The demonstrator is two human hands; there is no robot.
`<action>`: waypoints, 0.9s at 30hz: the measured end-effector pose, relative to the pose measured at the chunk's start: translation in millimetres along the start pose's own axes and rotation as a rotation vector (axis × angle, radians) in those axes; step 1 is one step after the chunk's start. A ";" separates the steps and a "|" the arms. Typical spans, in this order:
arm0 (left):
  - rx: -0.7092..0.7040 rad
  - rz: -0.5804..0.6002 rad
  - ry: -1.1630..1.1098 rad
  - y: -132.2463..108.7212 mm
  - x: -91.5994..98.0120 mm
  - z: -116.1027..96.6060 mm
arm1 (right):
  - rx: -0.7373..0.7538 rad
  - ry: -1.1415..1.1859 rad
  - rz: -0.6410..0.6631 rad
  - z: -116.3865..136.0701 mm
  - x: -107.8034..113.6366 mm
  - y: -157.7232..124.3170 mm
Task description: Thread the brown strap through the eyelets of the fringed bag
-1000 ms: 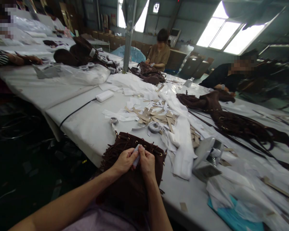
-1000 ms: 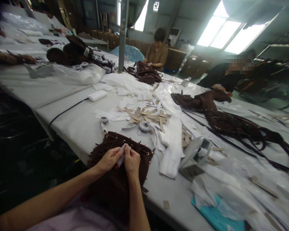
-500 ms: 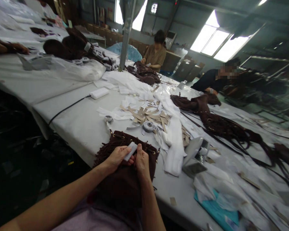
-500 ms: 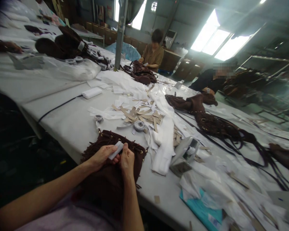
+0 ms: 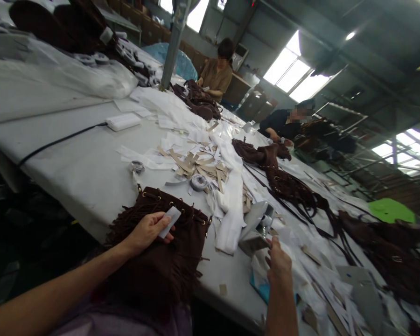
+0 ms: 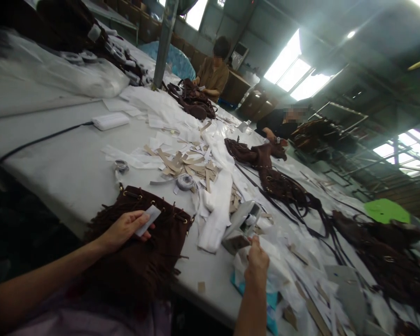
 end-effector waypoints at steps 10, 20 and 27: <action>-0.070 -0.045 0.033 -0.3 -1.6 2.2 | -0.184 0.125 -0.058 15.1 -13.3 -6.1; -0.103 -0.043 0.060 -0.8 -1.5 2.9 | -0.152 0.250 -0.054 -4.1 11.5 -33.0; -0.108 -0.040 0.077 -1.0 -1.4 3.5 | -0.040 0.159 -0.012 -44.0 -4.3 -38.8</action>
Point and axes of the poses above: each hand's wrist, its own y-axis towards the middle knuckle, its own x-axis out of the back of the hand, z = x × y, the point moved 4 cm from there along y, towards the middle knuckle, and after that the axes turned 15 degrees about -z, right-handed, at the moved point
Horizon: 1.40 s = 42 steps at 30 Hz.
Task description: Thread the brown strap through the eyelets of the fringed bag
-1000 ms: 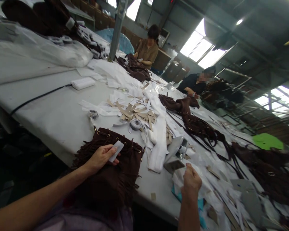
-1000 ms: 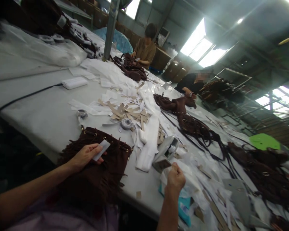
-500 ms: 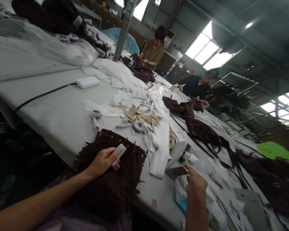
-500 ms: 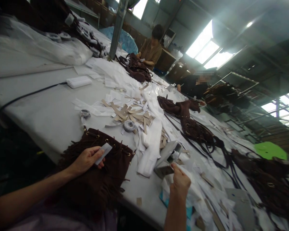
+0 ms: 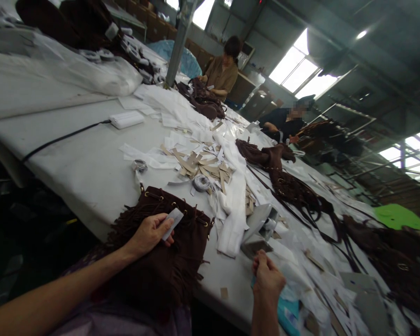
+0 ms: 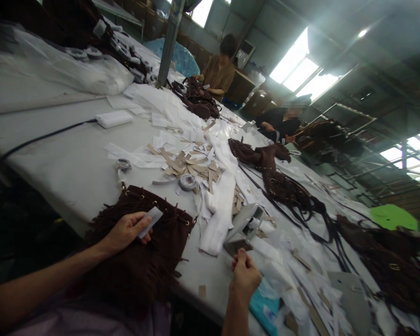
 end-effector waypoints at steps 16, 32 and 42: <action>-0.252 -0.107 0.233 -11.0 -6.5 -10.0 | 0.429 -0.018 0.912 72.3 -37.3 -178.4; -0.464 -0.102 0.365 -13.0 -8.5 -10.4 | 0.606 -0.328 0.823 69.0 -106.4 -212.7; -0.398 -0.090 0.338 -12.5 -6.0 -5.7 | 0.463 -0.387 0.888 62.0 -109.4 -210.7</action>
Point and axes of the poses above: each hand's wrist, its own y-axis towards the middle knuckle, its own x-axis out of the back of the hand, z = x × y, the point moved 4 cm from there along y, towards the middle knuckle, and after that the axes turned 15 degrees about -z, right-handed, at the moved point
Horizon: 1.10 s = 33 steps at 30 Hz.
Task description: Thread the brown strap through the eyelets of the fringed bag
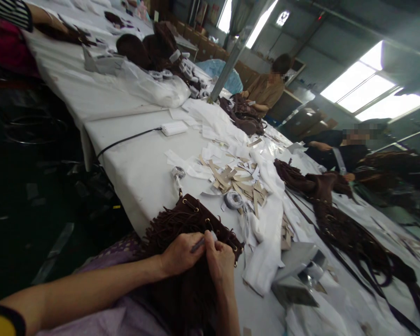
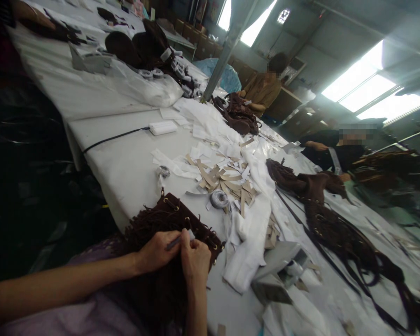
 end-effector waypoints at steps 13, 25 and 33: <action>0.247 0.155 -0.328 7.3 9.0 -1.6 | -0.212 0.280 0.167 -33.9 -2.7 -4.1; 0.349 0.175 -0.500 16.9 13.3 1.4 | -0.118 0.360 -0.046 -33.8 -1.2 -17.7; 0.321 0.180 -0.491 13.0 10.4 1.9 | -0.267 0.621 -0.006 -12.4 -15.5 -30.4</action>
Point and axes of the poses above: each hand's wrist, its own y-axis towards the middle knuckle, its own x-axis out of the back of the hand, z = x × y, the point moved 4 cm from there along y, towards the middle knuckle, and after that the axes turned 15 degrees about -z, right-handed, at the moved point
